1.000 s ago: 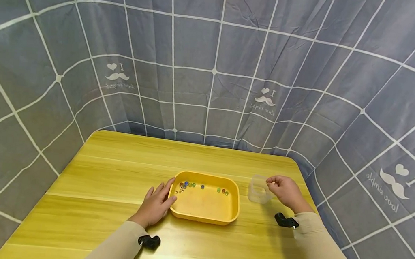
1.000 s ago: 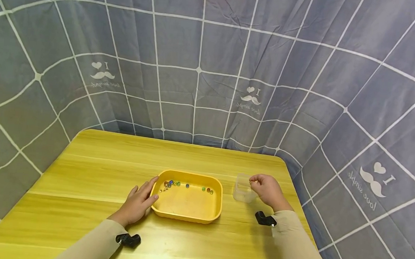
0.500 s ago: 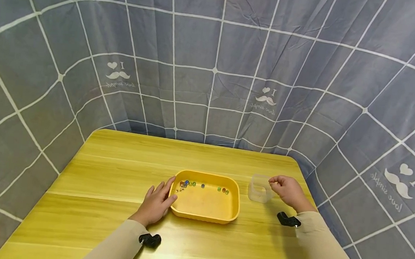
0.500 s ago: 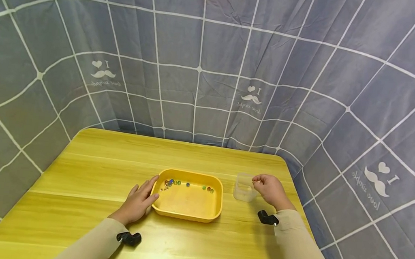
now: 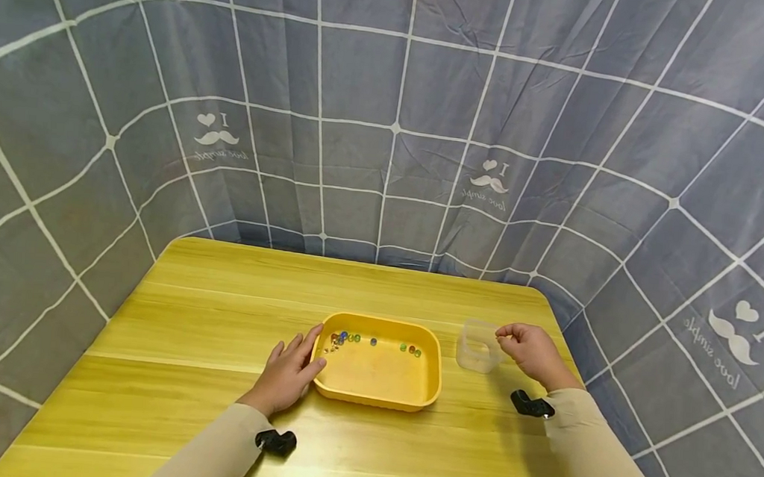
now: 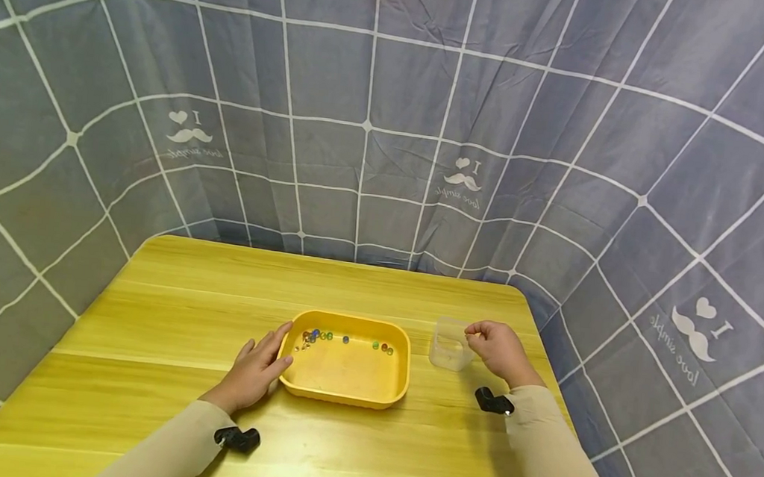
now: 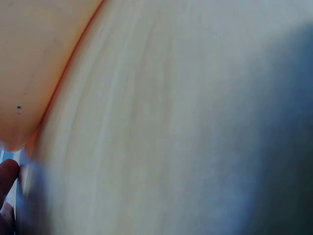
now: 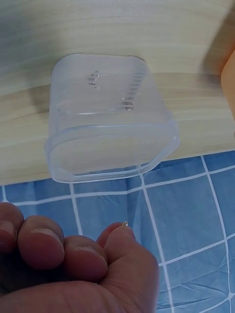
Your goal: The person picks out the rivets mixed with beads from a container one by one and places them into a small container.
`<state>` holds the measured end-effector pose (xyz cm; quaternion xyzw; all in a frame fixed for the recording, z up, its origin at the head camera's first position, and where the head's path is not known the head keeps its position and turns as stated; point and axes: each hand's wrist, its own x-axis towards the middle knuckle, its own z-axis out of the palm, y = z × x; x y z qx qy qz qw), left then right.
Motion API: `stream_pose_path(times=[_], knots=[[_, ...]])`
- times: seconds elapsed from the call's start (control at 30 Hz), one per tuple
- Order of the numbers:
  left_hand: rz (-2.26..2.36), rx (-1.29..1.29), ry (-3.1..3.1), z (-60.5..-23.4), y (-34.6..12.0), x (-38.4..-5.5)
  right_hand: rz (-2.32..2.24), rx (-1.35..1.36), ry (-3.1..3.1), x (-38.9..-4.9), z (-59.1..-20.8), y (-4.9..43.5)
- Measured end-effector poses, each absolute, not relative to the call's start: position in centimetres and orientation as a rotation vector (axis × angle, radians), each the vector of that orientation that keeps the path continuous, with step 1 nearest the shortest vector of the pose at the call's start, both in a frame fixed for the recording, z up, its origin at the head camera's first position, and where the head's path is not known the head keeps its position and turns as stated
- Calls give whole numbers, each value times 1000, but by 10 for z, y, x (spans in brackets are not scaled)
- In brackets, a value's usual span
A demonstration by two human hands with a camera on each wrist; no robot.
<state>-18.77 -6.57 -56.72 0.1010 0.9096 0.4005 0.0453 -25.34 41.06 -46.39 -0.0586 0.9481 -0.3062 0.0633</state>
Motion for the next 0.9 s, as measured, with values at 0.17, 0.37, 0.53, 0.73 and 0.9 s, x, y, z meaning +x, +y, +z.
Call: stream_pose_path(times=[0.17,0.37,0.53,0.73,0.9], knots=[[1209,300,2768,-568,-66,-188,-922,-188,2864,-253,-463,409],[1220,314,2761,-568,-67,-189,-913,-185,2850,-253,-462,405],[1213,313,2753,-568,-68,-188,-923,-175,2847,-253,-464,402],[1218,311,2752,-567,-68,-186,-941,-183,2843,-251,-466,399],[1231,316,2754,-568,-69,-186,-945,-205,2847,-250,-463,391]])
